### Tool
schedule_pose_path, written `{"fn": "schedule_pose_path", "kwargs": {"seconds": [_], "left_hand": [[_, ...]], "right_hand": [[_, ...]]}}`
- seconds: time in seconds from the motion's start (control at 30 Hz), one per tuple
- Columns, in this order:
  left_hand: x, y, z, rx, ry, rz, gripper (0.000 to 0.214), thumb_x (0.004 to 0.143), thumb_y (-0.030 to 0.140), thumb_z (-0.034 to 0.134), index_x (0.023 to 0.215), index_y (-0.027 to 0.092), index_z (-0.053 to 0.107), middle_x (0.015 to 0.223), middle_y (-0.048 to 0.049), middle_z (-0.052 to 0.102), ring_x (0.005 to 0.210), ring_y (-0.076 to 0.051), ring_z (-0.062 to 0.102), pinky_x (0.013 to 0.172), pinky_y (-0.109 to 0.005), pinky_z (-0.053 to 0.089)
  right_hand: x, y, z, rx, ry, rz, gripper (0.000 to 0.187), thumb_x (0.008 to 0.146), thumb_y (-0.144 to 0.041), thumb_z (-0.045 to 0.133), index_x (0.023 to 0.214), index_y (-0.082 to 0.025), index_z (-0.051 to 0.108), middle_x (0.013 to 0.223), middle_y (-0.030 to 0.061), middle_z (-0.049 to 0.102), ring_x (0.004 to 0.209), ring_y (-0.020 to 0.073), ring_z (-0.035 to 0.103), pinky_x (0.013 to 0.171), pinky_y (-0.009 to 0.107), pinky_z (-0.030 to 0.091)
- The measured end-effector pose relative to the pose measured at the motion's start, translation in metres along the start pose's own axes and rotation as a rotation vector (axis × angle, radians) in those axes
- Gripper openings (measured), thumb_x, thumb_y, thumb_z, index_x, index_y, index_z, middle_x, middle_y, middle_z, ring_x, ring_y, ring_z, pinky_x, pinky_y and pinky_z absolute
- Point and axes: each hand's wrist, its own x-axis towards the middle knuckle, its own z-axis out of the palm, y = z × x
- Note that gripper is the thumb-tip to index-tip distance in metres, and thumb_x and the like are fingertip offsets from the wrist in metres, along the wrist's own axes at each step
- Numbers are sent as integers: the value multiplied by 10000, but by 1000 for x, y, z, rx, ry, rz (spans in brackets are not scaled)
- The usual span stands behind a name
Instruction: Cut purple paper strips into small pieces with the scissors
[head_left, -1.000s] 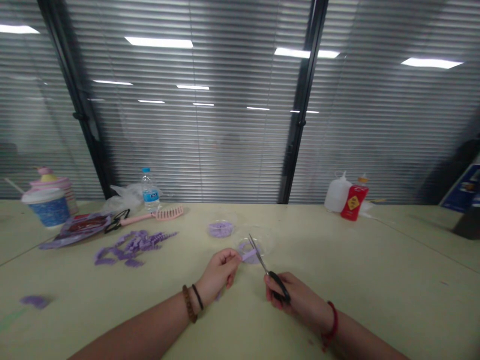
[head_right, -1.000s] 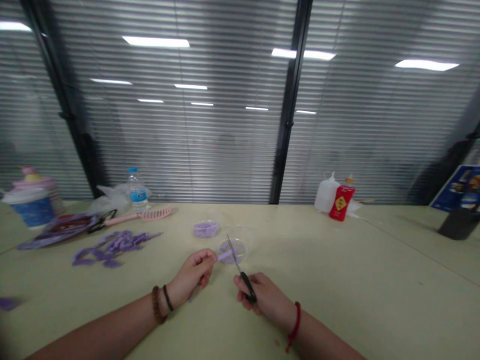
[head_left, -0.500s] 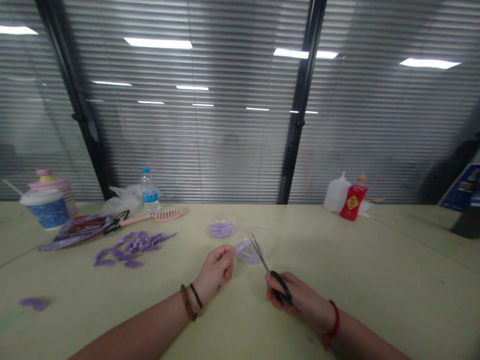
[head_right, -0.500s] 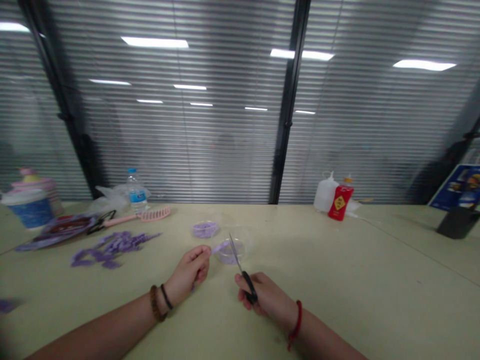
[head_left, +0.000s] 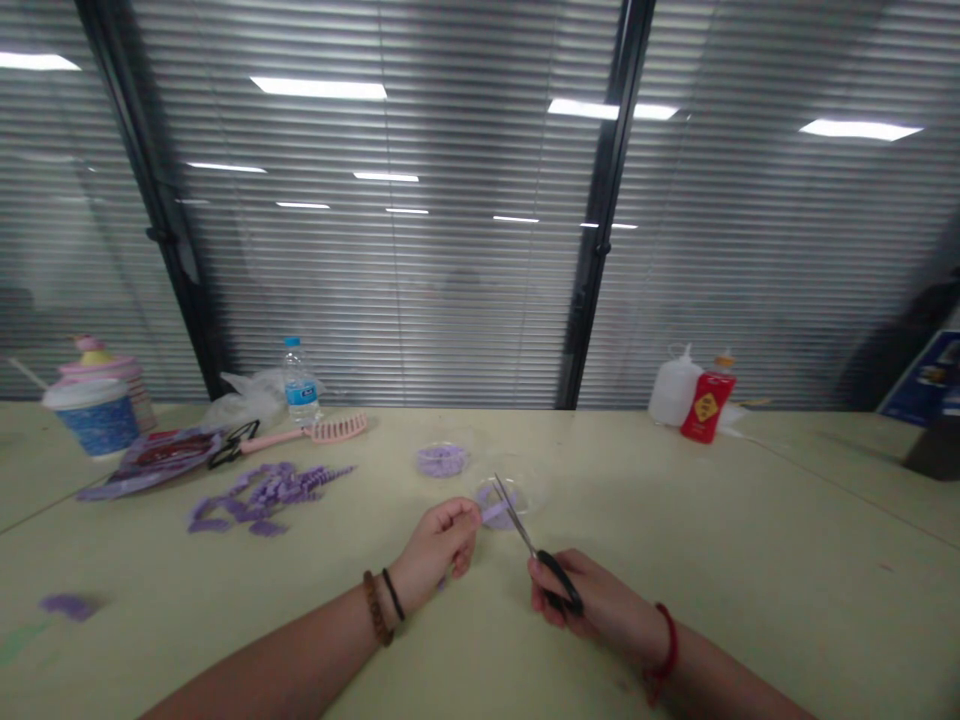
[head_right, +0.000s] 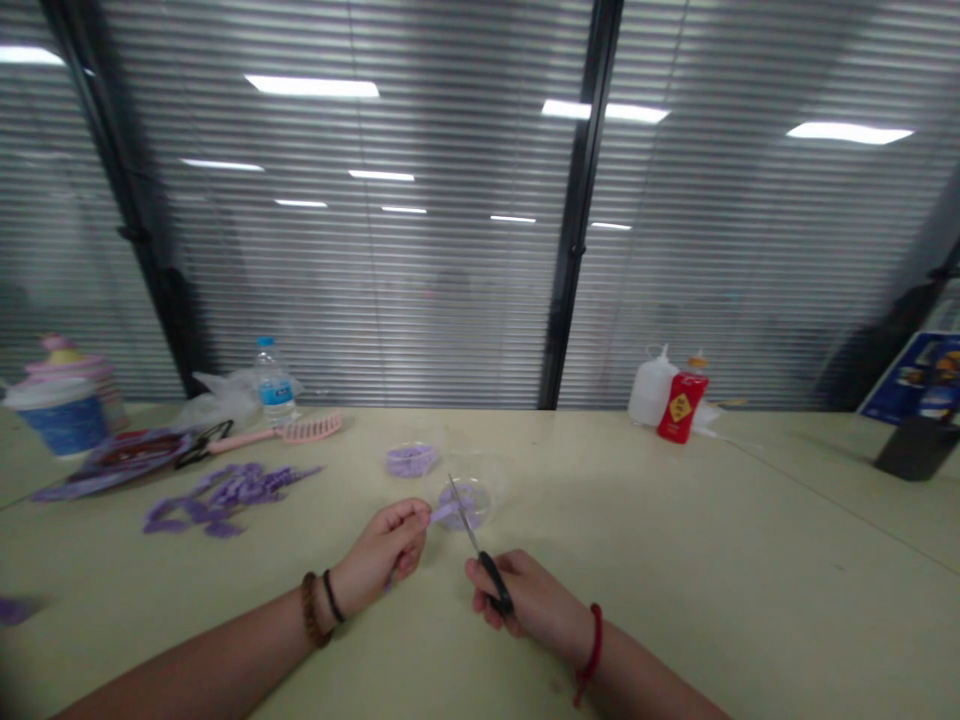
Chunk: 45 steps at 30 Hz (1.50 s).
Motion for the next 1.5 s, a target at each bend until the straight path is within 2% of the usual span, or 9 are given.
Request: {"fn": "schedule_pose_path", "kwargs": {"seconds": [0.53, 0.73, 1.0, 1.23, 1.5], "left_hand": [[0, 2, 0, 20, 33, 9, 314, 685, 440, 607, 697, 163, 459, 395, 98, 358, 310, -34, 286, 316, -146, 206], [2, 0, -3, 107, 66, -27, 324, 673, 451, 612, 702, 152, 490, 383, 98, 346, 308, -35, 289, 325, -152, 202], [1, 0, -3, 103, 104, -18, 296, 685, 432, 589, 697, 158, 477, 379, 100, 344, 305, -35, 275, 333, -158, 175], [1, 2, -1, 56, 74, -16, 313, 677, 445, 599, 697, 163, 463, 377, 104, 334, 304, -32, 254, 331, -158, 163], [0, 2, 0, 50, 46, -14, 327, 679, 459, 607, 701, 165, 465, 383, 104, 331, 313, -32, 261, 335, -159, 173]], "right_hand": [[5, 7, -2, 16, 21, -26, 621, 653, -727, 445, 632, -112, 526, 482, -9, 444, 371, 46, 313, 378, 194, 188], [4, 3, -2, 74, 47, -45, 600, 651, -714, 458, 625, -117, 512, 475, -20, 428, 367, 42, 295, 372, 194, 170], [0, -1, -1, 60, 39, -53, 599, 656, -704, 458, 638, -108, 518, 485, -21, 426, 379, 38, 293, 380, 190, 166], [1, -1, -2, -44, 10, -33, 631, 628, -733, 452, 644, -108, 533, 506, -4, 447, 400, 52, 319, 396, 196, 207], [7, 7, -2, -72, 18, -25, 608, 662, -711, 452, 632, -109, 534, 488, -6, 443, 394, 55, 322, 401, 200, 204]]}}
